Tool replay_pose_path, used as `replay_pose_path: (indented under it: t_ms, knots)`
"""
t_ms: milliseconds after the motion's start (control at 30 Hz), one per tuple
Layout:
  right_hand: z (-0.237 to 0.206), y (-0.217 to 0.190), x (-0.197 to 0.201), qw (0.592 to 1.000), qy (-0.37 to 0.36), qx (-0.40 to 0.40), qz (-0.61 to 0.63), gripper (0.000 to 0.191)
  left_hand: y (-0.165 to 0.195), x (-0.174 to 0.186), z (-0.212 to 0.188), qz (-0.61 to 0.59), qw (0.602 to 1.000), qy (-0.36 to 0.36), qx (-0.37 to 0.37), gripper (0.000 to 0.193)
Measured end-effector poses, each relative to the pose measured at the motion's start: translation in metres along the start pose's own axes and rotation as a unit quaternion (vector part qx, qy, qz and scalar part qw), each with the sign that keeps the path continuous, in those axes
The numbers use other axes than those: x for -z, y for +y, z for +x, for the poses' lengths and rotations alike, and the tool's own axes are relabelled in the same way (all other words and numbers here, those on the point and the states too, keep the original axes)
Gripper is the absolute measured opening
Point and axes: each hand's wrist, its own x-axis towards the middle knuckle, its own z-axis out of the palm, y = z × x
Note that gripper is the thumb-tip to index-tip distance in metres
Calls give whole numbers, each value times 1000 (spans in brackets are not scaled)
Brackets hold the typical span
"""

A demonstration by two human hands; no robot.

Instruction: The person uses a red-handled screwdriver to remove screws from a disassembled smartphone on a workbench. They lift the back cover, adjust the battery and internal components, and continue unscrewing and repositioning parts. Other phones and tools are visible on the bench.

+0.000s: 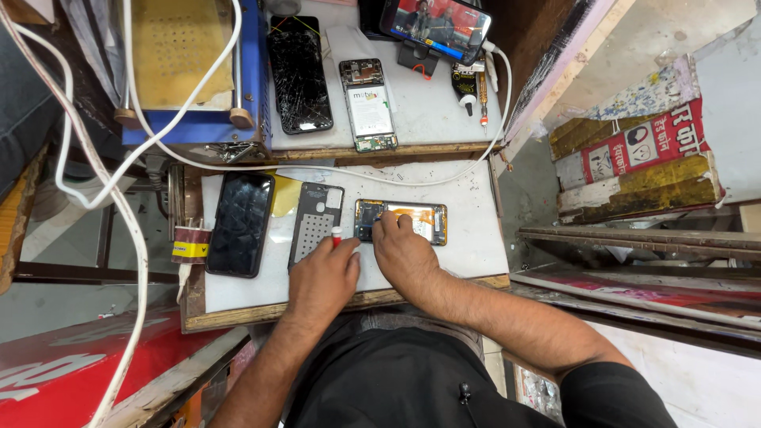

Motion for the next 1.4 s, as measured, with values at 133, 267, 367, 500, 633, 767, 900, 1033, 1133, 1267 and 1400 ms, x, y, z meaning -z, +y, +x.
replay_pose_path:
  t_ms: [133, 267, 367, 500, 633, 767, 900, 1033, 1133, 1267, 1400]
  knots:
    - [1, 1, -4, 996, 38, -55, 57, 26, 4, -5, 5, -5, 1000, -17, -12, 29]
    - [3, -1, -2, 999, 18, -22, 35, 29, 0, -1, 4, -8, 1000, -3, -14, 32]
    - [1, -2, 3, 997, 23, -41, 62, 27, -4, 4, 5, -3, 1000, 15, -24, 36]
    - [1, -3, 6, 999, -4, -34, 39, 29, -11, 9, 5, -17, 996, 71, -51, 43]
    - [3, -7, 0, 994, 37, -68, 71, 28, -18, 9, 7, -73, 993, 82, -52, 51]
    - [6, -11, -11, 974, 80, -132, 168, 26, -20, 7, 14, -116, 984, 105, -87, 66]
    - [4, -6, -23, 941, 175, -148, 249, 29, -20, 6, 19, -127, 975, 143, -116, 74]
    - [-9, 4, -32, 863, 236, -181, 408, 9, -18, 8, 16, -133, 977, 145, -86, 60]
    - [-22, 5, -36, 773, 296, -192, 527, 9, -18, 9, 14, -147, 974, 147, -85, 57]
    - [-27, -4, -38, 708, 352, -200, 579, 11, -17, 9, 15, -151, 975, 136, -86, 56]
    - [-25, -8, -39, 694, 361, -213, 586, 12, -19, 6, 16, -149, 978, 120, -82, 54]
